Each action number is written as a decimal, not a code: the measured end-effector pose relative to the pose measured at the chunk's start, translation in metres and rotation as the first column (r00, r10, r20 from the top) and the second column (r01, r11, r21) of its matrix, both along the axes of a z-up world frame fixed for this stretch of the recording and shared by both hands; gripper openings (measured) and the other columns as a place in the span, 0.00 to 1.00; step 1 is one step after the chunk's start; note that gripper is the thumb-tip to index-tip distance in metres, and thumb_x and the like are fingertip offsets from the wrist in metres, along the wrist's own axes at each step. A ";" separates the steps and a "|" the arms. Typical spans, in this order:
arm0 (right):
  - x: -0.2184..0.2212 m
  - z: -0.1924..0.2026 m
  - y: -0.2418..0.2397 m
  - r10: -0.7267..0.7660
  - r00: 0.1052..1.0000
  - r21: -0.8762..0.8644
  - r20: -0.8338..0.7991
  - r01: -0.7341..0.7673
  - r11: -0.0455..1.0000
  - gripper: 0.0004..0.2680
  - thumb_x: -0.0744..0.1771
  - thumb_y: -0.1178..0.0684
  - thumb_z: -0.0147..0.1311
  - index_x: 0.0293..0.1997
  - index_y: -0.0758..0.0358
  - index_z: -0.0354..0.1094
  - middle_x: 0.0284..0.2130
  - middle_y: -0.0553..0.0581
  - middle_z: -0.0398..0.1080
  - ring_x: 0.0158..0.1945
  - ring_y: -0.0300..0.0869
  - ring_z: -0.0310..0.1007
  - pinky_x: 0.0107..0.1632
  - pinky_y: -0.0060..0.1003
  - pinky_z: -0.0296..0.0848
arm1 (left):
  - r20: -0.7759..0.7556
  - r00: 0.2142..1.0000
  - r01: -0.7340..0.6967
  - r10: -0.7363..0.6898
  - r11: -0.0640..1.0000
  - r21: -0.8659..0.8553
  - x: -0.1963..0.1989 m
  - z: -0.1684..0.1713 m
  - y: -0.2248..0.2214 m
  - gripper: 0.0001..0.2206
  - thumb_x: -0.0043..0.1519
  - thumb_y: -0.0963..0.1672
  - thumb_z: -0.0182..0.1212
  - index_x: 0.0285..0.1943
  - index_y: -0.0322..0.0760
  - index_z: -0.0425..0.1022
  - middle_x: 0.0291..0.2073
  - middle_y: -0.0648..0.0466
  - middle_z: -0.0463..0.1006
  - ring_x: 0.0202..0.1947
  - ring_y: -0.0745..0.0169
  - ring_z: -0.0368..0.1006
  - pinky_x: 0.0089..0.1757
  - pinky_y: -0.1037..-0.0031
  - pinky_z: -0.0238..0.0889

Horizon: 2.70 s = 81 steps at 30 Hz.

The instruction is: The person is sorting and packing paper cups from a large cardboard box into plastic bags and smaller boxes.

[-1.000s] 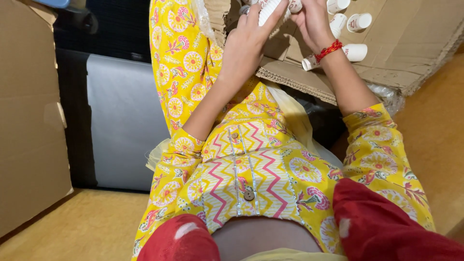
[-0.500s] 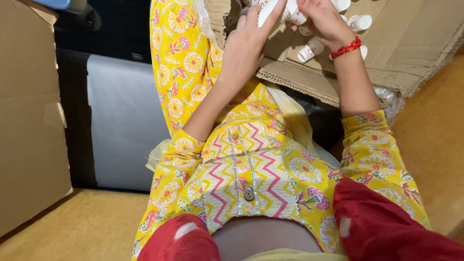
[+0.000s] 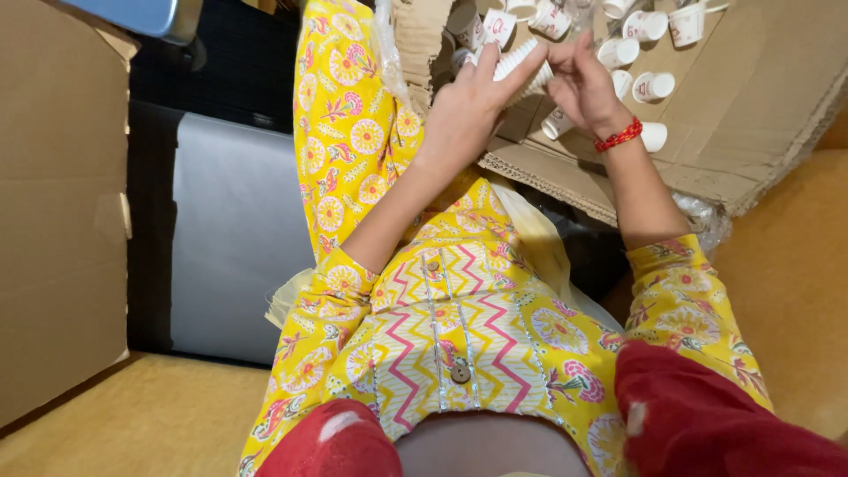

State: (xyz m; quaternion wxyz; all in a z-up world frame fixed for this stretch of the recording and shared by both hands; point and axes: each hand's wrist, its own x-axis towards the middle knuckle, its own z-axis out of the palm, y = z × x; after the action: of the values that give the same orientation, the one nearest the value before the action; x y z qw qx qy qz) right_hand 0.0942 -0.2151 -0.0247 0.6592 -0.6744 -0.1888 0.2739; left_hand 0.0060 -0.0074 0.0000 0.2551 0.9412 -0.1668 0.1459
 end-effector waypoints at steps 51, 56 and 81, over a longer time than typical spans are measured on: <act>0.007 0.080 -0.015 -0.237 0.971 0.063 0.028 0.235 0.970 0.10 0.76 0.50 0.53 0.62 0.63 0.64 0.51 0.52 0.74 0.47 0.32 0.75 0.46 0.27 0.75 | 0.044 0.996 0.091 -0.080 0.911 -0.403 0.008 0.022 0.013 0.44 0.58 0.40 0.69 0.81 0.57 0.44 0.56 0.45 0.68 0.51 0.40 0.72 0.48 0.58 0.71; -0.007 0.105 -0.007 -0.204 0.966 0.012 0.162 0.204 0.979 0.10 0.73 0.49 0.51 0.58 0.62 0.65 0.31 0.44 0.63 0.29 0.26 0.56 0.34 0.22 0.57 | 0.133 0.987 0.146 -0.090 0.851 -0.505 0.003 0.039 0.024 0.41 0.64 0.43 0.70 0.78 0.47 0.40 0.67 0.43 0.65 0.60 0.37 0.69 0.54 0.57 0.70; -0.018 0.237 0.056 0.791 0.587 -0.889 0.172 -0.254 0.381 0.23 0.65 0.40 0.57 0.64 0.59 0.58 0.17 0.68 0.64 0.21 0.61 0.67 0.26 0.53 0.64 | -0.173 0.879 0.308 -0.443 0.807 -0.504 -0.025 0.106 0.107 0.43 0.62 0.44 0.68 0.85 0.49 0.42 0.70 0.51 0.68 0.62 0.43 0.72 0.59 0.65 0.70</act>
State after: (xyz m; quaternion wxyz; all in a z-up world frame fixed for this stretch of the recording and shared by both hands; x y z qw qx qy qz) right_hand 0.0765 -0.1591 0.2119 0.0619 -0.8326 -0.4529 0.3129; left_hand -0.0190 0.1000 0.1056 0.5167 0.8112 -0.2737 -0.0085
